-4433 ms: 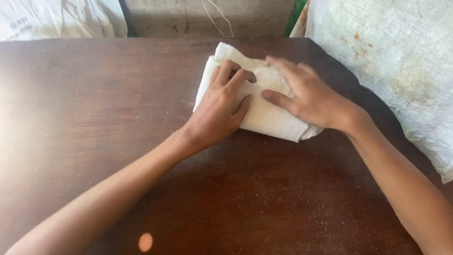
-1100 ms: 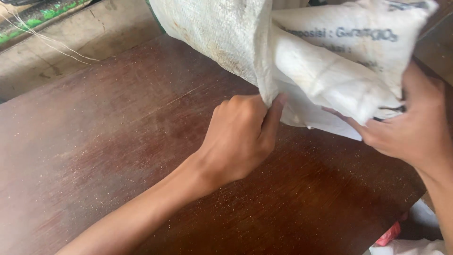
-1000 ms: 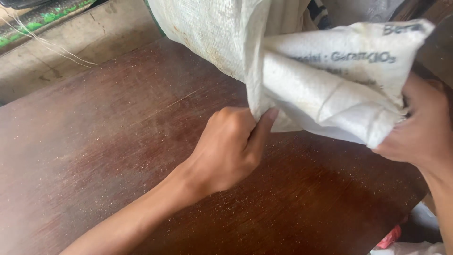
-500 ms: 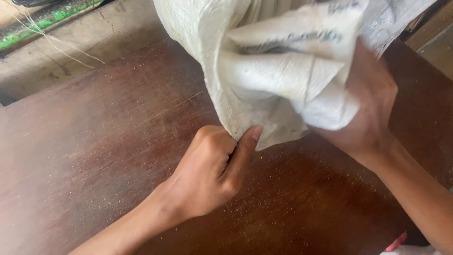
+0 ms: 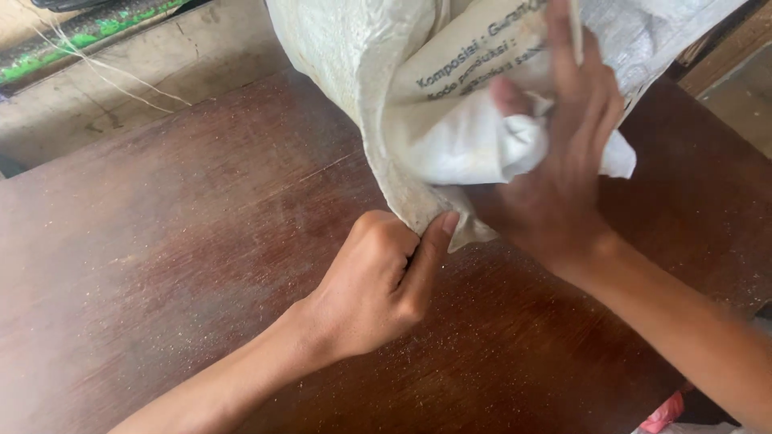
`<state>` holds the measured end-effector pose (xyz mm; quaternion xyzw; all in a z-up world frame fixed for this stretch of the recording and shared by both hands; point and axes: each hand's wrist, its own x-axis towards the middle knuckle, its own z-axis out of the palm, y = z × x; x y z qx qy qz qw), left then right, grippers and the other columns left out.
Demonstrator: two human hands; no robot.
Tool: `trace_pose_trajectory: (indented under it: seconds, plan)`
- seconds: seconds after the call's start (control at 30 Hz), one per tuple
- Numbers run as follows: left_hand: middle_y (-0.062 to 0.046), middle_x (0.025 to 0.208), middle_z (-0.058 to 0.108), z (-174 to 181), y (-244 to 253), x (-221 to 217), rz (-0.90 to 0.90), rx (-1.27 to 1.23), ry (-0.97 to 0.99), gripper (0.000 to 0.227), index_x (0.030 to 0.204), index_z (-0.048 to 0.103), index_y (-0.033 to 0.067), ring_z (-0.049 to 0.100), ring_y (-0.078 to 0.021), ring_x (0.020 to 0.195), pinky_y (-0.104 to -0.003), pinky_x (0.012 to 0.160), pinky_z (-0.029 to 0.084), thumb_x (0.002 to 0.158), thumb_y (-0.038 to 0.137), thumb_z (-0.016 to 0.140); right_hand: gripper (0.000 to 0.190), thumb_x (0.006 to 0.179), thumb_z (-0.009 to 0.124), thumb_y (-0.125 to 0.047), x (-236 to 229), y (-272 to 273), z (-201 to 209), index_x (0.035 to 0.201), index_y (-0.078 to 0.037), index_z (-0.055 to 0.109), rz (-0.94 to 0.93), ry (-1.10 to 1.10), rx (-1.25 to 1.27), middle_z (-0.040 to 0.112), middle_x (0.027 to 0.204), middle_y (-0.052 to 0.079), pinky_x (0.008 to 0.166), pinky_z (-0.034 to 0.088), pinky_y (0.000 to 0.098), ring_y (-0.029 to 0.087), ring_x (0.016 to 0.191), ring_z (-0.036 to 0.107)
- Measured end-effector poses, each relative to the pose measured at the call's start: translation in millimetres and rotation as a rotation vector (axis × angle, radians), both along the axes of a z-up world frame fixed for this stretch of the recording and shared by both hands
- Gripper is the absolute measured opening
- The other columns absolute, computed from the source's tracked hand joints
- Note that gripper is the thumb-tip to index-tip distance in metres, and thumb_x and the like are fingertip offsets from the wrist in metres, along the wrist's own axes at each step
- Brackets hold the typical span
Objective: Folding a large white plastic sack on a wooden table and placing it into another bag.
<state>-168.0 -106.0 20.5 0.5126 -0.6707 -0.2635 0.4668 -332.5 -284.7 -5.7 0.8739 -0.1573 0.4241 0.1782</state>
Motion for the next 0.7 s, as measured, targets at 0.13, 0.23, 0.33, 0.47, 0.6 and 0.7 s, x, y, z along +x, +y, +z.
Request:
trace_pose_trajectory:
  seconds: [0.13,0.23,0.33,0.47,0.6,0.7]
  plan:
    - [-0.006,0.038,0.049,3.0,0.3,-2.5,-0.052,0.034,-0.014,0.054,0.051,0.054,0.0033,0.045,-0.0158,0.026,-0.037,0.029,0.024,0.104,0.007,0.055,0.078,0.107,0.074,-0.034,36.7,-8.1,-10.3,0.167,-0.023,0.024,-0.269,-0.021,-0.259,0.015,0.173,0.011,0.12,0.032,0.0448,0.034,0.15,0.028]
    - [-0.007,0.04,0.049,-4.6,0.2,-4.2,-0.067,-0.031,-0.021,0.053,0.052,0.053,0.0034,0.046,-0.016,0.028,-0.036,0.031,0.026,0.104,0.005,0.056,0.074,0.113,0.067,-0.028,44.1,-20.7,-30.9,0.158,0.005,0.017,-0.234,-0.067,-0.106,0.016,0.17,0.004,0.12,0.032,0.043,0.028,0.145,0.031]
    - [-0.007,0.044,0.051,-8.1,-5.0,-4.5,-0.098,-0.093,-0.015,0.05,0.055,0.053,0.0041,0.047,-0.0159,0.032,-0.035,0.033,0.028,0.105,0.004,0.055,0.074,0.107,0.06,-0.014,41.9,-34.5,-49.6,0.166,0.002,0.019,-0.236,-0.092,-0.091,0.02,0.174,0.001,0.12,0.034,0.0392,0.025,0.146,0.035]
    - [-0.009,0.043,0.049,-8.7,-5.5,-4.3,-0.089,-0.062,-0.006,0.052,0.054,0.052,0.003,0.044,-0.0177,0.031,-0.037,0.035,0.026,0.106,0.006,0.055,0.075,0.106,0.061,-0.028,28.6,-16.3,-22.8,0.157,0.006,0.018,-0.214,-0.037,-0.158,0.013,0.171,0.007,0.118,0.03,0.0414,0.027,0.145,0.032]
    - [-0.007,0.044,0.049,-7.4,-3.3,-7.4,-0.041,0.049,0.121,0.05,0.059,0.053,0.0025,0.044,-0.0164,0.033,-0.037,0.036,0.029,0.108,0.011,0.051,0.091,0.098,0.084,-0.039,11.4,-1.9,16.2,0.161,-0.01,0.026,0.108,0.057,0.009,0.027,0.16,0.023,0.116,0.041,0.0477,0.028,0.134,0.043]
    - [-0.006,0.046,0.05,-8.2,-5.8,-9.8,-0.016,0.062,0.178,0.048,0.062,0.053,0.0021,0.044,-0.0156,0.037,-0.037,0.038,0.032,0.109,0.014,0.049,0.111,0.09,0.089,-0.034,-10.6,0.8,40.2,0.162,-0.006,0.009,0.391,0.013,0.232,0.03,0.158,0.02,0.121,0.045,0.0462,0.027,0.139,0.045]
